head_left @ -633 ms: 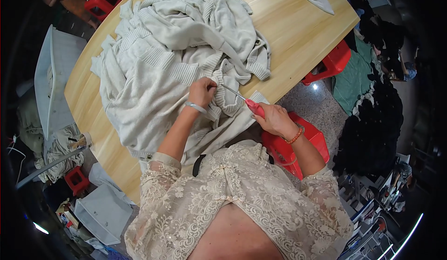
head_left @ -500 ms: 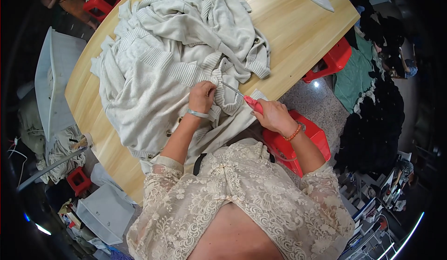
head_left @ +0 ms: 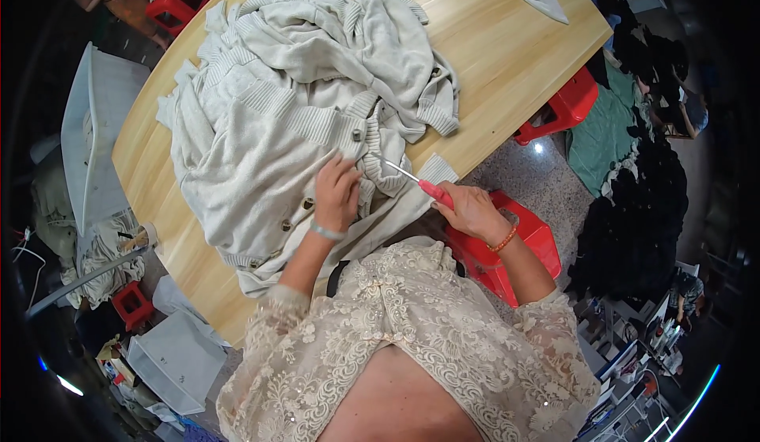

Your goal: The recorder is using scissors to trim loose threads and excess fabric from several white sweaters at a garment workshop table.

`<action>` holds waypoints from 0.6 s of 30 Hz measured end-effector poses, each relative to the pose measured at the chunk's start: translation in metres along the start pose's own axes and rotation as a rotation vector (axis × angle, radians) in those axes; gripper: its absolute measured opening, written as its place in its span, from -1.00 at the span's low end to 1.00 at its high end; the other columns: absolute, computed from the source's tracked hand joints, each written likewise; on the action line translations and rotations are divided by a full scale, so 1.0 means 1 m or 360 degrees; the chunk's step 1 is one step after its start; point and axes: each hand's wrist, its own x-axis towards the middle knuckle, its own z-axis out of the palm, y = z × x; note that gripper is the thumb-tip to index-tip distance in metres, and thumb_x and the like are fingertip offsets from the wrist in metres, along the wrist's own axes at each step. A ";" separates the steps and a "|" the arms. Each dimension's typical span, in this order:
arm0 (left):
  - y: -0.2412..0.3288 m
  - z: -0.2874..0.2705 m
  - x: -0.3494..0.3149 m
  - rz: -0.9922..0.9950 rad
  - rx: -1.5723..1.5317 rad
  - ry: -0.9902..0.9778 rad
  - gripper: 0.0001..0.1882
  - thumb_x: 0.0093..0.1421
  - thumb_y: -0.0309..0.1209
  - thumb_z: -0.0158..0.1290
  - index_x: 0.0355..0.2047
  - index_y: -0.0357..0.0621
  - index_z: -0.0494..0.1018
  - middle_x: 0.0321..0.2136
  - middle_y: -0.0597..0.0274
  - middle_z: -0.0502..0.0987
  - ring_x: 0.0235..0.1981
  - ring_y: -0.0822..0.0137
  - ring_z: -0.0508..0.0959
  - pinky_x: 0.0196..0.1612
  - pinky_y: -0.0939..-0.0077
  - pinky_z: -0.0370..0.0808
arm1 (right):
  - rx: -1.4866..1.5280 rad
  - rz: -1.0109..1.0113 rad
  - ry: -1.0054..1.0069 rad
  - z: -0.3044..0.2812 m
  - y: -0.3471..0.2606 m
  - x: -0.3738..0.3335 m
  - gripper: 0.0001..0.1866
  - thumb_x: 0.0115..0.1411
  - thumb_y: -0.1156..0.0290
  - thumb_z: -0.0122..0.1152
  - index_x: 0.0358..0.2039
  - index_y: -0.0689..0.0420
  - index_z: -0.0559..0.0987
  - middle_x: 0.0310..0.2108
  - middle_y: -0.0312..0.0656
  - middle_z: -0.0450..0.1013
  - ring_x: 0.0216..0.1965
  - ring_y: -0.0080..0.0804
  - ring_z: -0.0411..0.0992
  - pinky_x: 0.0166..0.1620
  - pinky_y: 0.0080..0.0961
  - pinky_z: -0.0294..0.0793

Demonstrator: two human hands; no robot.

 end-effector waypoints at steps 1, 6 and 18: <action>0.005 -0.017 -0.020 -0.0065 0.0020 0.0005 -0.65 -0.07 -0.61 0.13 -0.20 -0.11 0.51 -0.07 0.06 0.47 0.03 -0.04 0.42 0.13 0.10 0.26 | -0.0008 -0.0063 0.0041 0.006 0.000 0.000 -0.72 0.18 0.21 0.15 -0.17 0.09 0.48 -0.38 0.06 0.49 -0.28 0.11 0.47 -0.22 -0.05 0.43; -0.019 -0.093 -0.161 -0.0869 0.0627 0.0523 -0.43 -0.04 -0.47 0.19 0.04 -0.18 0.37 0.07 -0.04 0.36 0.14 -0.05 0.28 0.21 0.09 0.13 | 0.0027 -0.0331 0.0138 0.025 -0.012 0.007 -0.72 0.17 0.30 0.16 -0.11 0.05 0.48 -0.33 0.01 0.49 -0.24 0.03 0.46 -0.18 -0.12 0.44; -0.082 -0.138 -0.276 -0.2342 -0.1231 0.1796 -0.02 -0.09 -0.28 0.40 0.23 -0.13 0.03 -0.04 0.09 0.40 -0.03 0.13 0.45 -0.22 0.07 0.57 | -0.0156 -0.0774 -0.0108 0.029 -0.098 0.054 -0.74 0.14 0.41 0.19 -0.13 0.07 0.49 -0.37 0.00 0.47 -0.29 0.06 0.44 -0.22 -0.19 0.43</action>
